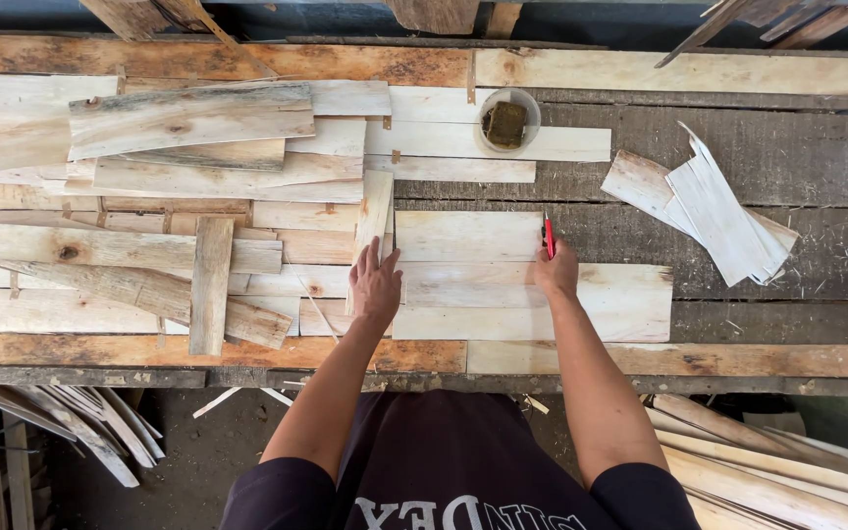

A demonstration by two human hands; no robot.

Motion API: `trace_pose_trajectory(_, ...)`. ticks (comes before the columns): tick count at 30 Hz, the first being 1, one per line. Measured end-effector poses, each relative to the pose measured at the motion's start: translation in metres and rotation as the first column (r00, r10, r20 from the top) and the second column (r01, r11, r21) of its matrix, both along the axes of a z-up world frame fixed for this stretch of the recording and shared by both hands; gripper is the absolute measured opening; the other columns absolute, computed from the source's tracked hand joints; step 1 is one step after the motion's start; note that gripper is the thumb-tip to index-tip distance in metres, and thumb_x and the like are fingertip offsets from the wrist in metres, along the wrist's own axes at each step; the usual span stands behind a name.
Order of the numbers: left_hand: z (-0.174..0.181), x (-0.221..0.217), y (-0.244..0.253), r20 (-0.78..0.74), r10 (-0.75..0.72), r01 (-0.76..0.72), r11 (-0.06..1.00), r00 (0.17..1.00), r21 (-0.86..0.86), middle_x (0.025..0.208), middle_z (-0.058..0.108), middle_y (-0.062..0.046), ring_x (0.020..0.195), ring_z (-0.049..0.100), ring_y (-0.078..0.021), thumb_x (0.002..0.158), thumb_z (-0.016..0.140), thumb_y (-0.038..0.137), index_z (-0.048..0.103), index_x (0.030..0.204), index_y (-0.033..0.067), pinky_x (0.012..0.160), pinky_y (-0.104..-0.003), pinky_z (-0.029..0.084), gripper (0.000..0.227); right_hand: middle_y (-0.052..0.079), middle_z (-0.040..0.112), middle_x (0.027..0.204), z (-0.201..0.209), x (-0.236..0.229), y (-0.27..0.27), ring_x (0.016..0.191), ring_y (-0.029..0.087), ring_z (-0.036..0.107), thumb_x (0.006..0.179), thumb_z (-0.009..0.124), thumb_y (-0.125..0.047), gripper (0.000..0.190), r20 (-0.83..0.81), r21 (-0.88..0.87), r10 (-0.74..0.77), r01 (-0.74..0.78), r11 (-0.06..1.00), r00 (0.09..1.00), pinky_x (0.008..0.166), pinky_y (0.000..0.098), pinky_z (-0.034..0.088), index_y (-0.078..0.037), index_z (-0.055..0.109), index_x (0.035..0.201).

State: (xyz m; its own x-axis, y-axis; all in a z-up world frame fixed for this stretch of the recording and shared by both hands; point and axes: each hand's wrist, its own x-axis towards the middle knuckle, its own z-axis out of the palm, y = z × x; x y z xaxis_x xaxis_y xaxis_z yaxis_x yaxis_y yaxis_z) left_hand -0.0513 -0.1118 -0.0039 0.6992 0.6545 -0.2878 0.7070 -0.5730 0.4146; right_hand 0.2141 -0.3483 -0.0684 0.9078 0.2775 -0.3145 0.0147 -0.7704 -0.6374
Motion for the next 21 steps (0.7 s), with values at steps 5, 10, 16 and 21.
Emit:
trace_pose_trajectory(5, -0.016, 0.005, 0.000, 0.016, 0.023, -0.023, 1.000, 1.000, 0.019, 0.167, 0.025, -0.013, 0.151, 0.027, -0.0322, 0.094, 0.063, 0.017, 0.056, 0.146, 0.0164, 0.118, -0.051, 0.025, 0.053, 0.019, 0.073, 0.102, -0.015, 0.000, -0.006, 0.092, 0.033, 0.072, 0.094, 0.066, -0.020, 0.027, 0.047, 0.015, -0.020, 0.019, 1.000, 0.999, 0.082, 0.0421, 0.055, -0.008, 0.070, 0.118)
trace_pose_trajectory(10, -0.014, 0.011, -0.001, 0.014, 0.044, -0.044, 0.999, 0.999, 0.002, 0.168, 0.024, -0.012, 0.152, 0.025, -0.0307, 0.091, 0.066, 0.017, 0.055, 0.145, 0.0126, 0.121, -0.049, 0.025, 0.056, 0.018, 0.074, 0.104, -0.007, -0.002, -0.005, 0.094, 0.034, 0.072, 0.093, 0.068, -0.020, 0.028, 0.036, 0.013, -0.040, 0.040, 0.999, 0.999, 0.083, 0.0416, 0.055, -0.008, 0.070, 0.118)
trace_pose_trajectory(16, -0.013, 0.017, 0.000, -0.043, 0.039, -0.037, 0.999, 0.998, 0.028, 0.166, 0.025, -0.009, 0.150, 0.026, -0.0307, 0.090, 0.069, 0.017, 0.053, 0.147, 0.0130, 0.118, -0.050, 0.025, 0.059, 0.017, 0.074, 0.104, -0.011, -0.004, -0.006, 0.095, 0.034, 0.072, 0.093, 0.066, -0.019, 0.026, 0.006, 0.002, -0.070, 0.070, 0.998, 0.998, 0.084, 0.0418, 0.055, -0.009, 0.070, 0.117)
trace_pose_trajectory(21, -0.003, 0.017, 0.003, -0.028, 0.067, -0.067, 0.998, 0.997, -0.004, 0.166, 0.029, -0.006, 0.149, 0.029, -0.0286, 0.089, 0.072, 0.017, 0.055, 0.146, 0.0162, 0.119, -0.048, 0.027, 0.060, 0.017, 0.074, 0.099, -0.007, -0.005, -0.004, 0.090, 0.033, 0.072, 0.094, 0.066, -0.019, 0.026, -0.008, -0.015, -0.073, 0.073, 0.997, 0.997, 0.081, 0.0421, 0.055, -0.009, 0.070, 0.118)
